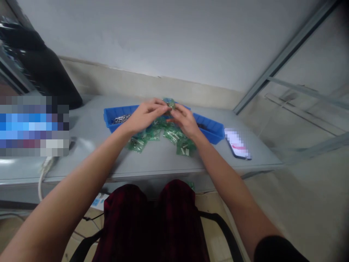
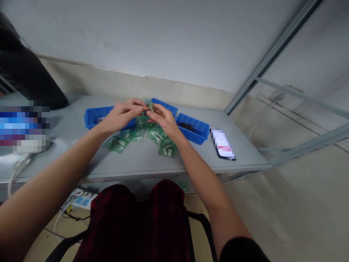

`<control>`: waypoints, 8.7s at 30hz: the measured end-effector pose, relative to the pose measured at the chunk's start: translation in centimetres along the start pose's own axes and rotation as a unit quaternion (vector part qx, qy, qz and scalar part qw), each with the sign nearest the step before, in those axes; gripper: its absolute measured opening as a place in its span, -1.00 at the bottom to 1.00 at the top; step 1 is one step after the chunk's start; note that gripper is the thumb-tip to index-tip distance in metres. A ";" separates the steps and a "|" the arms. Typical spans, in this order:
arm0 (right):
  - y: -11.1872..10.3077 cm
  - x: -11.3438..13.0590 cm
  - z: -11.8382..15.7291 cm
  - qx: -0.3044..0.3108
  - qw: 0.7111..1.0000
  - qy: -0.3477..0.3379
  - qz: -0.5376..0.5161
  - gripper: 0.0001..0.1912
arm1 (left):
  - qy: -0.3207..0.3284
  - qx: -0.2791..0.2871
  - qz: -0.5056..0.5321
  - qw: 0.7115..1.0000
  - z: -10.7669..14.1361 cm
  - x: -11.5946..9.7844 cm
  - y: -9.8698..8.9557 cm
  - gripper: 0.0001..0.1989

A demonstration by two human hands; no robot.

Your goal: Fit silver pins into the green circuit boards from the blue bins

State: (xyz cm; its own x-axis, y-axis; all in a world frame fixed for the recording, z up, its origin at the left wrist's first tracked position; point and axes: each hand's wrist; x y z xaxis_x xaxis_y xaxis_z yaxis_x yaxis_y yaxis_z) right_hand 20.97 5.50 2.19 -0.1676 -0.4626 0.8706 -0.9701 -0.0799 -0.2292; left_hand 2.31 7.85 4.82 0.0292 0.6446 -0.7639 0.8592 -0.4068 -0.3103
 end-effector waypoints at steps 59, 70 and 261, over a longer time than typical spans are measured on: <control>-1.8 -0.4 -0.8 -0.029 0.940 -0.089 0.327 -0.67 | 0.005 -0.139 -0.172 0.975 -0.2 1.6 -0.2 -0.85; -1.1 -0.2 -0.4 -0.035 0.984 -0.039 0.170 -0.64 | -0.073 -0.097 0.002 0.993 -0.4 1.3 -0.5 -0.74; -1.1 -1.1 -0.9 -0.065 0.977 -0.025 0.203 -0.48 | -0.088 -0.178 -0.017 0.980 -0.6 1.4 0.9 -0.92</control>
State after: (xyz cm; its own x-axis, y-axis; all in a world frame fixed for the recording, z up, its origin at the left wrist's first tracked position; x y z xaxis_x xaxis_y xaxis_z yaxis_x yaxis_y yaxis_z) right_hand 22.12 6.88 1.84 -0.5367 -0.4758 0.6969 -0.8406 0.2302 -0.4902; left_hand 3.39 8.78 3.77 -0.0642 0.5188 -0.8525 0.9829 -0.1150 -0.1440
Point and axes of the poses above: each hand's wrist, its own z-axis away from the middle knuckle, its own y-axis out of the palm, x = y × z, and after that the axes turned 6 degrees about z, right-handed
